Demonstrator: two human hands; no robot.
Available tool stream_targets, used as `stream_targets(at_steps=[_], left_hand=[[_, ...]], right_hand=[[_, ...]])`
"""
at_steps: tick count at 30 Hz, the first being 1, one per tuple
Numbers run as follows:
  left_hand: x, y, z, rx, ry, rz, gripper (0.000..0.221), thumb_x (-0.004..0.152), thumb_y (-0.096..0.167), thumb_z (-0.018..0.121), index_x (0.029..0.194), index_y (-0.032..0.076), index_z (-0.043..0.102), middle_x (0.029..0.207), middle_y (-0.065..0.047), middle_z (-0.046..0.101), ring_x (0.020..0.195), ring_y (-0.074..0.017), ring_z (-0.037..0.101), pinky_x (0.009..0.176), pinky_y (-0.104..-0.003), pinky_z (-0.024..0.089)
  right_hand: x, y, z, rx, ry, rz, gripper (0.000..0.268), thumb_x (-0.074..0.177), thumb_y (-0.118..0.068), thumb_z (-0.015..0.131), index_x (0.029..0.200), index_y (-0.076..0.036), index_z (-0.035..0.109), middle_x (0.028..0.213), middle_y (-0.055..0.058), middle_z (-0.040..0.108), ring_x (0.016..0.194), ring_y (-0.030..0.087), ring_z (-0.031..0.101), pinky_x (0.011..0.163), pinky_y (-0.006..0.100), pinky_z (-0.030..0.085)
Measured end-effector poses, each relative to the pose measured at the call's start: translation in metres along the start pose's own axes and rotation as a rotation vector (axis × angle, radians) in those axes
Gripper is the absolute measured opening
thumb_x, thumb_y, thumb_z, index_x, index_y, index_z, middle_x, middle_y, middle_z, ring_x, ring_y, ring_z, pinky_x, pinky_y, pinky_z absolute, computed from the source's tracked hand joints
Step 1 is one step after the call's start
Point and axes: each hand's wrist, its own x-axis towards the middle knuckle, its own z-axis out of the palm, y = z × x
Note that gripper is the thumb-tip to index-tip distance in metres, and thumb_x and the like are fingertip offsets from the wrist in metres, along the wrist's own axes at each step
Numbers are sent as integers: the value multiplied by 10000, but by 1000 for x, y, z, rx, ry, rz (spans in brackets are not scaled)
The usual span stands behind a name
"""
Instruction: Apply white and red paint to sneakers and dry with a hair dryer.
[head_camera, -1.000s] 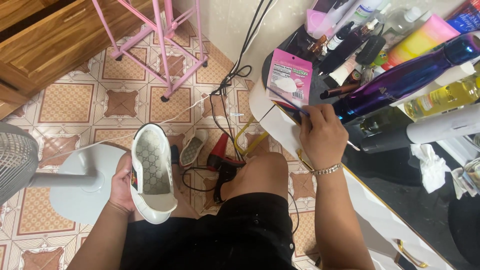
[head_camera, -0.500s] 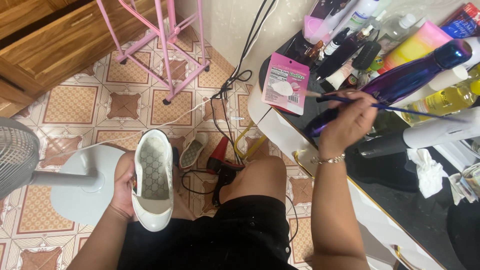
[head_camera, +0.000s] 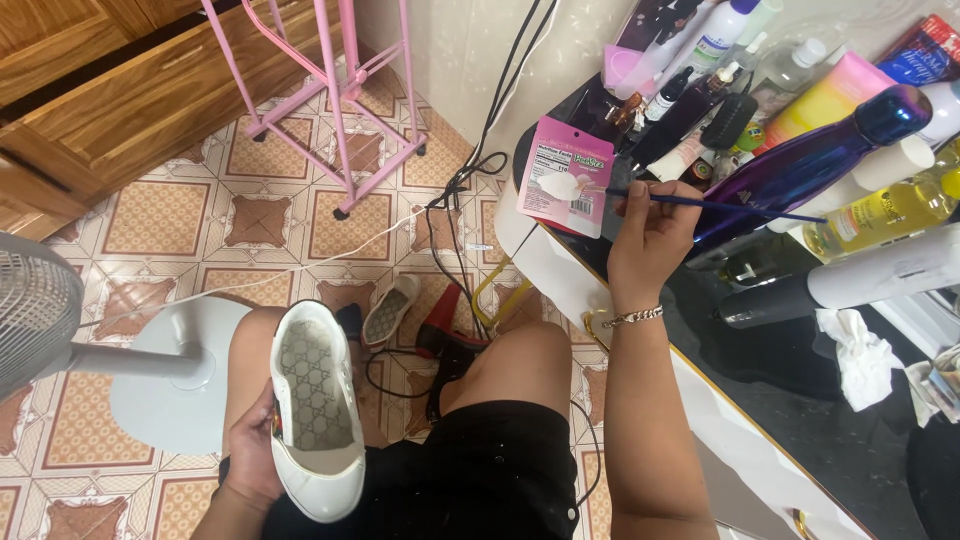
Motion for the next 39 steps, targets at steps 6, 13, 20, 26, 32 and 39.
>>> stream_targets(at_steps=[6, 13, 20, 26, 32, 39], left_hand=[[-34, 2, 32, -41, 101, -17, 545, 1039, 345, 325, 1517, 144, 494, 1439, -76, 584, 1242, -275, 574, 1045, -459, 447], [-53, 4, 50, -127, 19, -36, 526, 1034, 383, 349, 1454, 137, 550, 1332, -88, 648, 1153, -279, 621, 978, -478, 486], [-75, 13, 103, -141, 43, -115, 565, 990, 479, 395, 1413, 148, 571, 1300, -117, 658, 1115, -308, 651, 966, -502, 512], [-93, 9, 97, -289, -227, -133, 605, 974, 511, 440, 1420, 122, 568, 1311, -168, 664, 1140, -360, 662, 1011, -524, 516], [-111, 11, 105, -393, -418, -234, 645, 990, 548, 458, 1433, 93, 570, 1325, -176, 665, 1173, -355, 657, 1036, -517, 509], [-122, 11, 119, -343, -463, -370, 628, 1017, 567, 469, 1365, 73, 638, 1207, -155, 729, 1070, -283, 715, 978, -439, 560]], right_hand=[[2, -1, 1, -83, 2, 12, 188, 1105, -69, 671, 1126, -45, 486, 926, 47, 662, 794, 96, 663, 715, 226, 534], [1, 0, 0, -19, -26, 9, 183, 1121, -66, 667, 1126, -46, 485, 945, 45, 656, 820, 100, 660, 754, 236, 550], [7, 27, -16, -73, -18, -47, 193, 1132, -30, 676, 1161, -48, 486, 985, 58, 644, 834, 116, 671, 753, 262, 565], [-13, 35, -30, 134, 49, -152, 180, 1234, -32, 616, 1224, -53, 438, 1107, 127, 623, 844, 188, 655, 787, 302, 597], [-86, -122, 23, 539, 123, 85, 166, 1188, -75, 524, 1260, -86, 375, 1117, 199, 650, 829, 170, 627, 727, 256, 546], [-148, -190, 50, 711, -147, 192, 269, 1071, 95, 564, 1189, -76, 393, 1030, 203, 620, 777, 180, 605, 703, 254, 549]])
